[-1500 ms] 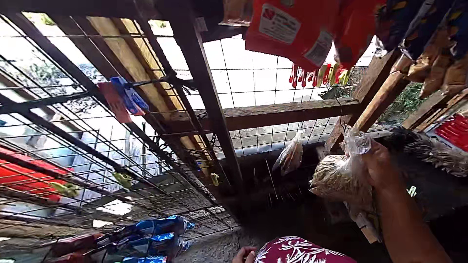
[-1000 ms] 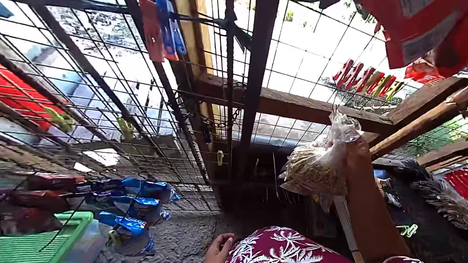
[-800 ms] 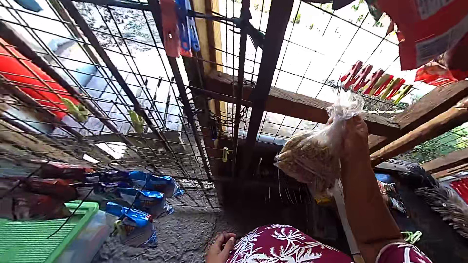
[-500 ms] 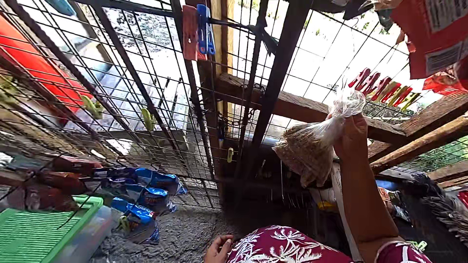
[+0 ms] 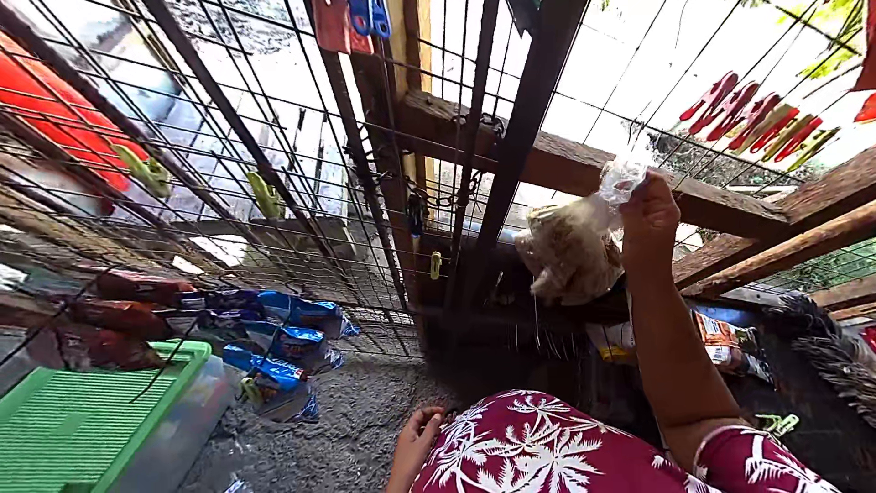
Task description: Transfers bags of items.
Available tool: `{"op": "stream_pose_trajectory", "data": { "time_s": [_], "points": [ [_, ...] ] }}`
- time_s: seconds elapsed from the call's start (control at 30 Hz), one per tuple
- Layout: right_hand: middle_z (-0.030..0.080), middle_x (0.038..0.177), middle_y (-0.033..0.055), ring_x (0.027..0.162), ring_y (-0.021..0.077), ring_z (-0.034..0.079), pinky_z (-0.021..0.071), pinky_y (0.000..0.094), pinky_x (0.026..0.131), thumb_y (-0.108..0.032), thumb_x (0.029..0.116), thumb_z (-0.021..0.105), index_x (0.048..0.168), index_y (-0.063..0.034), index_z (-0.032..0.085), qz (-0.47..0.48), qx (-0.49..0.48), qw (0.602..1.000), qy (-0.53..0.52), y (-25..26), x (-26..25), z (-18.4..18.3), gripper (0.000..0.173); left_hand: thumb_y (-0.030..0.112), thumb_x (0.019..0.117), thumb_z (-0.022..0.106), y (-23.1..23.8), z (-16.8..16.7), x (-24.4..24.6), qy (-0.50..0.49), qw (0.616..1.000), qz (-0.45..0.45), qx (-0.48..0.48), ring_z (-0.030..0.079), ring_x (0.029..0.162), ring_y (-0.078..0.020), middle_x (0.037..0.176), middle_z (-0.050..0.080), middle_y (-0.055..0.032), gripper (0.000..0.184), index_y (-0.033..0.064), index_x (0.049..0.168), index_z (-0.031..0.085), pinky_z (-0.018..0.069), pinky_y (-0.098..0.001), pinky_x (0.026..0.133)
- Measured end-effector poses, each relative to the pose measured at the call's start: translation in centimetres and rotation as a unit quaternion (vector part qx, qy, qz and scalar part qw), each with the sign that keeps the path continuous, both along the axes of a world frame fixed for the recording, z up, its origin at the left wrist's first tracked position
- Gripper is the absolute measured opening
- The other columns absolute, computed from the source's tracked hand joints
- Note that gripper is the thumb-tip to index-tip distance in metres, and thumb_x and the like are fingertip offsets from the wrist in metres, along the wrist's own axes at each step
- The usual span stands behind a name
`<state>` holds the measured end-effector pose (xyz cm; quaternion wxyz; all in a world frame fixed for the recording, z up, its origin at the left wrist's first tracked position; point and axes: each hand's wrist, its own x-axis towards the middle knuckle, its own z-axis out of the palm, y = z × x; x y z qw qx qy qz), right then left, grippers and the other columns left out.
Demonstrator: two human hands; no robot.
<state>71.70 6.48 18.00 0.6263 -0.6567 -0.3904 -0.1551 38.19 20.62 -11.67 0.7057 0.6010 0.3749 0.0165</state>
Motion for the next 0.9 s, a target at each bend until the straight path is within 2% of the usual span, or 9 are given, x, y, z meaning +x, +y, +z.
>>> {"op": "stream_pose_trajectory", "data": {
  "time_s": [0.1, 0.27, 0.4, 0.43, 0.5, 0.6, 0.7, 0.77, 0.9],
  "points": [
    [0.069, 0.109, -0.0007, 0.101, 0.0028, 0.066, 0.0562, 0.0257, 0.094, -0.005, 0.1006, 0.057, 0.126, 0.0046, 0.055, -0.019, -0.036, 0.999, -0.009, -0.1, -0.3, 0.1, 0.027, 0.005, 0.1017, 0.052, 0.4, -0.8, -0.5, -0.012, 1.0, -0.009, 0.003, 0.066, 0.081, -0.0063, 0.097, 0.069, -0.0101, 0.02, -0.0062, 0.113, 0.063, 0.0544, -0.0234, 0.077],
    [0.067, 0.119, 0.0097, 0.107, 0.0098, 0.067, 0.0574, 0.0282, 0.094, -0.013, 0.1019, 0.06, 0.127, 0.0056, 0.058, -0.097, -0.071, 0.992, -0.05, -0.9, -1.3, -0.1, 0.031, 0.005, 0.1025, 0.051, 1.0, -0.9, -1.1, 0.006, 1.0, -0.027, 0.003, 0.066, 0.081, -0.0077, 0.097, 0.068, -0.0104, 0.02, -0.006, 0.113, 0.064, 0.055, -0.0247, 0.077],
    [0.06, 0.132, 0.0223, 0.12, 0.024, 0.06, 0.0545, 0.0328, 0.094, -0.021, 0.1043, 0.056, 0.121, 0.0037, 0.065, -0.238, -0.147, 0.931, -0.234, -2.0, -3.8, -0.6, 0.031, 0.006, 0.1015, 0.053, 1.2, -0.5, -1.4, 0.01, 0.998, -0.051, 0.02, 0.066, 0.081, -0.0075, 0.096, 0.069, -0.0093, 0.02, -0.0046, 0.113, 0.064, 0.055, -0.0249, 0.077],
    [0.062, 0.127, 0.0227, 0.118, 0.0274, 0.06, 0.0526, 0.0362, 0.095, -0.019, 0.1038, 0.056, 0.117, 0.0021, 0.068, -0.237, -0.16, 0.913, -0.292, -1.8, -4.7, -0.7, 0.027, 0.007, 0.1018, 0.053, 1.1, -0.3, -1.5, 0.017, 0.998, -0.061, 0.023, 0.066, 0.082, -0.01, 0.097, 0.069, -0.011, 0.021, -0.0049, 0.114, 0.065, 0.0549, -0.028, 0.079],
    [0.07, 0.12, 0.0156, 0.109, 0.0286, 0.064, 0.0511, 0.0404, 0.092, -0.015, 0.1004, 0.06, 0.112, -0.0055, 0.074, -0.193, -0.196, 0.885, -0.377, -0.4, -6.3, -1.2, 0.02, 0.008, 0.1023, 0.054, 0.8, 0.1, -1.5, 0.025, 0.996, -0.076, 0.031, 0.066, 0.082, -0.0105, 0.097, 0.068, -0.011, 0.02, -0.0043, 0.114, 0.065, 0.0548, -0.0286, 0.079],
    [0.071, 0.129, 0.0023, 0.103, 0.0267, 0.063, 0.0436, 0.043, 0.086, -0.027, 0.1012, 0.058, 0.116, -0.0151, 0.078, -0.168, -0.315, 0.84, -0.408, 2.0, -6.8, -2.0, 0.028, 0.01, 0.102, 0.055, 0.3, 0.3, -2.0, 0.023, 0.992, -0.102, 0.064, 0.065, 0.08, -0.009, 0.094, 0.069, -0.0088, 0.02, -0.0019, 0.112, 0.066, 0.0543, -0.0281, 0.077],
    [0.071, 0.128, 0.0066, 0.108, 0.0326, 0.064, 0.046, 0.0502, 0.088, -0.027, 0.1006, 0.056, 0.112, -0.01, 0.077, -0.179, -0.418, 0.806, -0.378, 2.6, -5.9, -2.6, 0.029, 0.011, 0.1009, 0.055, -0.4, 0.4, -3.0, 0.017, 0.989, -0.111, 0.101, 0.065, 0.08, -0.0106, 0.094, 0.069, -0.0091, 0.021, -0.0015, 0.112, 0.067, 0.0539, -0.0305, 0.077],
    [0.07, 0.127, 0.0099, 0.107, 0.0347, 0.063, 0.046, 0.0511, 0.087, -0.026, 0.1003, 0.056, 0.113, -0.0068, 0.076, -0.173, -0.438, 0.795, -0.382, 2.3, -5.5, -2.8, 0.031, 0.011, 0.1003, 0.055, -1.2, 0.4, -4.1, 0.016, 0.988, -0.099, 0.114, 0.065, 0.081, -0.0126, 0.096, 0.069, -0.0107, 0.022, -0.0025, 0.113, 0.067, 0.0544, -0.0322, 0.078],
    [0.069, 0.128, 0.0126, 0.111, 0.0367, 0.063, 0.0462, 0.0527, 0.089, -0.026, 0.1007, 0.058, 0.118, -0.0052, 0.074, -0.146, -0.429, 0.807, -0.378, 1.2, -6.3, -3.1, 0.031, 0.013, 0.1019, 0.055, -4.0, 0.6, -6.5, 0.046, 0.988, -0.081, 0.126, 0.067, 0.084, -0.0178, 0.1, 0.07, -0.0137, 0.024, -0.0026, 0.116, 0.066, 0.0548, -0.0385, 0.082]
  ]
}}
